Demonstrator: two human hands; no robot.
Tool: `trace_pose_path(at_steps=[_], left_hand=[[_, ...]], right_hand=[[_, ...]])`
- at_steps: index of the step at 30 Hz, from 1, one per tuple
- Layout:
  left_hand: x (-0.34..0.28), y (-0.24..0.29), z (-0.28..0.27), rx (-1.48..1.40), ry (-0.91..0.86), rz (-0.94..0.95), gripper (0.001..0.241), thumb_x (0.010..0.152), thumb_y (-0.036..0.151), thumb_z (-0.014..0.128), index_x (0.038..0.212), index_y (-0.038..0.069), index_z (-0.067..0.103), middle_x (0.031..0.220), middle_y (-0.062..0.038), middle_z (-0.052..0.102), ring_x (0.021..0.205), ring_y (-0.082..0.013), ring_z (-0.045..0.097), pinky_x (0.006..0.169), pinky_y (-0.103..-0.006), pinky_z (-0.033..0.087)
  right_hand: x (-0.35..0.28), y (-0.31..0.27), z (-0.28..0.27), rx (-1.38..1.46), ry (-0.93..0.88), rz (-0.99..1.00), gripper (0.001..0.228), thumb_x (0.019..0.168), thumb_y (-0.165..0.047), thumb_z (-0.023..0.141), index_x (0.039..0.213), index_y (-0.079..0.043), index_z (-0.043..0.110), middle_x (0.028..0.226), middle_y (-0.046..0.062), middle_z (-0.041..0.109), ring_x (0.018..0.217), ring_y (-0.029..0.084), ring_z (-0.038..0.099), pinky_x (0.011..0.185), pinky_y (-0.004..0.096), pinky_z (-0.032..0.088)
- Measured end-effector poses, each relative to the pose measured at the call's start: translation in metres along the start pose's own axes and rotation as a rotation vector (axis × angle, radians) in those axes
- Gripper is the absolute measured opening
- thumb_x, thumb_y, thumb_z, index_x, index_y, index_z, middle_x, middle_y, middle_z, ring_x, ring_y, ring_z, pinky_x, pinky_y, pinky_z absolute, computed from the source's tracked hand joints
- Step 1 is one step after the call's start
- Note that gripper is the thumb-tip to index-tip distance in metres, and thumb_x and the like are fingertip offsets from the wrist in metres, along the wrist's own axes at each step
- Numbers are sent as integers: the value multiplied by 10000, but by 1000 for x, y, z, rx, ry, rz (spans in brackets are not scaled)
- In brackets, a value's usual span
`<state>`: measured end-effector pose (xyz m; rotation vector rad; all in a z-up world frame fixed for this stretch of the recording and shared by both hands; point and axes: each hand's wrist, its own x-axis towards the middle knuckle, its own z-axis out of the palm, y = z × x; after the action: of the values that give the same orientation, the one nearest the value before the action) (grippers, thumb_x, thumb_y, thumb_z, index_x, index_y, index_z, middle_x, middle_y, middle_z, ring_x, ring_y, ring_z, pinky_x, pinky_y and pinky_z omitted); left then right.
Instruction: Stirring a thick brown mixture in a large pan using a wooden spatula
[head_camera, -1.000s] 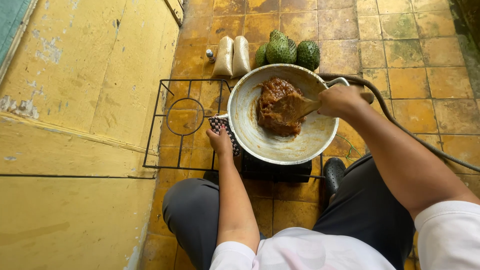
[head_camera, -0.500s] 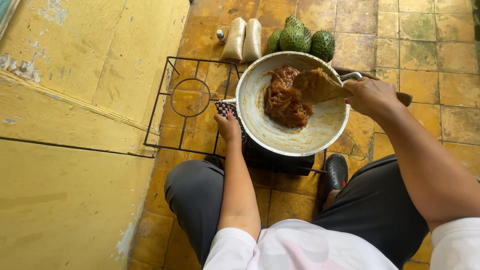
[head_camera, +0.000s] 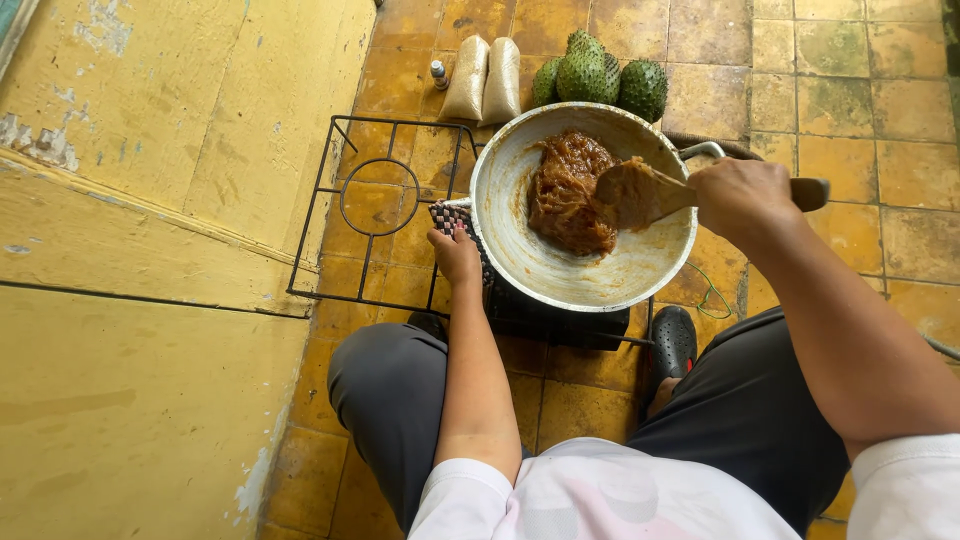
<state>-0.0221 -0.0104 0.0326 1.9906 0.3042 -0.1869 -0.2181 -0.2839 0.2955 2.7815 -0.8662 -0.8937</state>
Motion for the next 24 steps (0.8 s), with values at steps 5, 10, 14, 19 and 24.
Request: trace_pose_path(at_steps=[5,10,14,19,24], left_hand=[[2,-5,2,16,-5,11,248,1021,254,494,1135,53,405,1185,-300,665,1011,-533,653,774,-624,460],[-1,0,0,17,-20,-15,250,1030,254,477,1167,61,398,1198,-283,664,997,-512,663,757,-611,468],[-3,3,-2,13,-30,-27,234,1031,244,466,1158,62,392,1194,-290,660,997,-511,662,757,-613,465],[-4,6,-4,13,-39,-26,245,1038,248,459,1178,59,391,1219,-288,649,1001,-502,666,759,-609,478],[-3,1,-2,-7,10,19,210,1021,221,487,1119,52,408,1161,-290,667,990,-510,663,769,-596,464]], right_hand=[[-6,12,-7,-13,98,94,373,984,-144,503,1263,-331,665,995,49,694,863,265,708,760,434,518],[11,3,11,-105,66,21,363,1000,-46,479,1181,-293,676,883,19,674,732,190,652,668,346,504],[-9,11,-4,-54,20,85,355,1021,-78,456,1132,-298,711,840,8,716,741,204,655,729,356,469],[3,10,3,-37,43,71,332,982,-79,498,1146,-270,715,869,47,699,749,231,676,691,379,506],[-4,4,-6,-135,-118,4,303,976,-33,479,914,-186,733,734,-28,643,631,141,536,577,296,430]])
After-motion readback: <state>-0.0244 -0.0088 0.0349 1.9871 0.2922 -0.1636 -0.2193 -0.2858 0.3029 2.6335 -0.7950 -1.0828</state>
